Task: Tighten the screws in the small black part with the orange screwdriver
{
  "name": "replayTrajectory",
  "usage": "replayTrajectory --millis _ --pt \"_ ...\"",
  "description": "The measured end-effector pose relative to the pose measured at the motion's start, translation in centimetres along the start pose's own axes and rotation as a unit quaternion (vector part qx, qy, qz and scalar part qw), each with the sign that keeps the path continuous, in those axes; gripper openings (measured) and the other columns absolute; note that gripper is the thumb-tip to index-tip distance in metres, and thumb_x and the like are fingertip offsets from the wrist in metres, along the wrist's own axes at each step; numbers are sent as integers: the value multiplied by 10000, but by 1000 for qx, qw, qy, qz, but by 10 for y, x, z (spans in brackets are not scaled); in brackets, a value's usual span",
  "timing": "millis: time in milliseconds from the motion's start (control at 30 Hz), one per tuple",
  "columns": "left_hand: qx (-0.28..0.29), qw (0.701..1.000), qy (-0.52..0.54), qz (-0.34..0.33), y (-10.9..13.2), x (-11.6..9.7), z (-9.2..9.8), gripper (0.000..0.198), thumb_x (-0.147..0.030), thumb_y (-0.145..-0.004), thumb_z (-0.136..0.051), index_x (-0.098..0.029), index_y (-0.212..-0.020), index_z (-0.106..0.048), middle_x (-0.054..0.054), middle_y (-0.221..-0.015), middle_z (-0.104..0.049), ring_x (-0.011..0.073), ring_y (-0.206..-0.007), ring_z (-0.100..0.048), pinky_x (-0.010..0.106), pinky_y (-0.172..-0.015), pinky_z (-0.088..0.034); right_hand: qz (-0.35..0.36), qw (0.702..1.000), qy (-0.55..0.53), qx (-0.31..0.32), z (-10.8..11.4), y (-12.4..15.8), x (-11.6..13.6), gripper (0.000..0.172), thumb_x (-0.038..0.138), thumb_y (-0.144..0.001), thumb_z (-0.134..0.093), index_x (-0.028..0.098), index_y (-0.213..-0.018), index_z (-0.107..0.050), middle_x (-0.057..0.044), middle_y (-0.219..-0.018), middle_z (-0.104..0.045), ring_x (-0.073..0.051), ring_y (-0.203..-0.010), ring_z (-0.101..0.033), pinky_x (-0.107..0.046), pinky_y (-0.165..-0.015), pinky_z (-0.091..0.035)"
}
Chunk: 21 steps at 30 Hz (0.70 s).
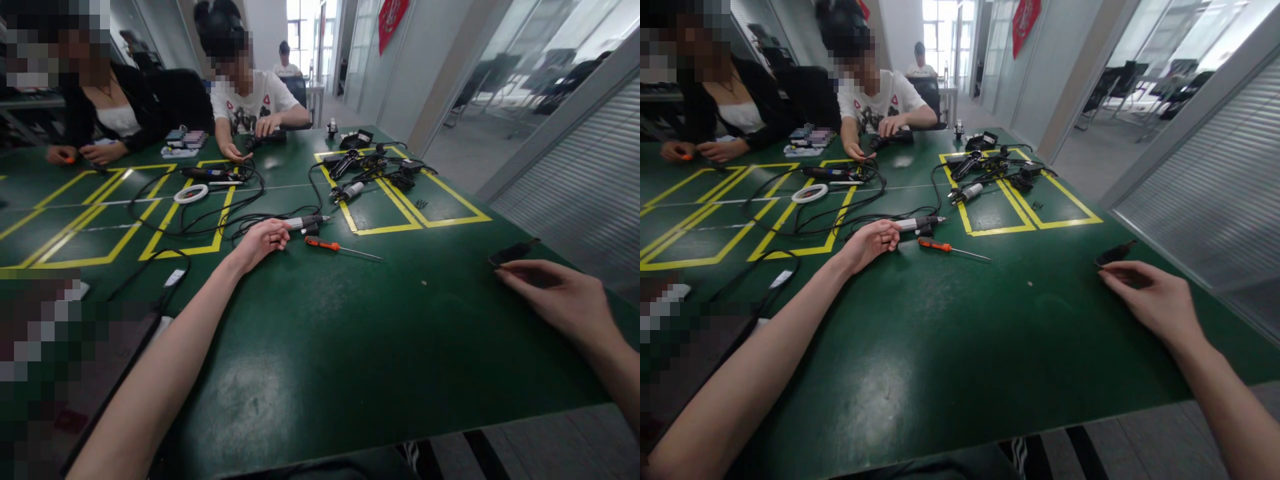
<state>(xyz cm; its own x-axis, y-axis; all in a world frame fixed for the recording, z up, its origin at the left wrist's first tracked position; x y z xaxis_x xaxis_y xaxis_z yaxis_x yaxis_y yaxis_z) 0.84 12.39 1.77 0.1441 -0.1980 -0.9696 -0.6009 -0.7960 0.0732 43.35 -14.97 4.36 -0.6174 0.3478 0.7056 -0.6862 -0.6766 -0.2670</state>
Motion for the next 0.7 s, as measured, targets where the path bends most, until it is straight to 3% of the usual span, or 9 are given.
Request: replayTrajectory --millis 167,300,433,567,700 --pt "-3 1000 3 2 -1 1 1 346 -338 -677 -775 -121 -927 -674 28 -755 -656 118 -661 -570 239 -623 -434 -57 998 7 -17 4 -1 -5 363 557 -371 -744 278 -602 -750 -65 -666 -770 -363 -748 -726 -490 -733 -555" --pt "-4 1000 1 3 -1 1 2 362 -360 -675 -785 -122 -928 -680 31 -761 -659 123 -668 -574 243 -626 -437 -39 999 -8 -25 8 -4 -11 350 544 -415 -766 282 -647 -769 -53 -706 -784 -352 -775 -732 -448 -675 -553" --pt "-7 1000 -1 4 0 0 2 380 -373 -670 -788 -120 -933 -684 29 -756 -656 124 -671 -570 245 -630 -437 -15 999 -1 -29 8 -5 -12 334 529 -491 -755 257 -684 -774 -60 -664 -756 -311 -675 -711 -389 -556 -521" --pt "-6 1000 -6 4 0 -1 2 367 -367 -684 -775 -120 -941 -687 32 -759 -654 127 -677 -567 249 -636 -435 108 991 22 -73 13 -4 0 296 500 -646 -692 225 -727 -766 -84 -711 -757 -270 -620 -697 -379 -550 -544" --pt "-3 1000 -5 3 0 -1 2 354 -364 -691 -770 -124 -937 -686 34 -765 -653 128 -682 -565 251 -642 -432 277 949 106 -108 15 -1 14 290 437 -806 -632 184 -750 -762 -130 -800 -771 -265 -653 -723 -348 -513 -543"
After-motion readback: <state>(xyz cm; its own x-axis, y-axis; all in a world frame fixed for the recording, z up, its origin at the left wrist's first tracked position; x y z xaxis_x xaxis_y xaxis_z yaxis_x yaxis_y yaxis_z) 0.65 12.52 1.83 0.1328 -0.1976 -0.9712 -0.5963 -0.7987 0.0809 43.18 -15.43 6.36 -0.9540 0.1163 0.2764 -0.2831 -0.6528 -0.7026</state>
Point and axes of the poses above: each hand's wrist, its own y-axis away from the middle knuckle, its own z-axis out of the back of the hand, x = y × z, the point moved 6 cm from there along -y, towards the middle knuckle
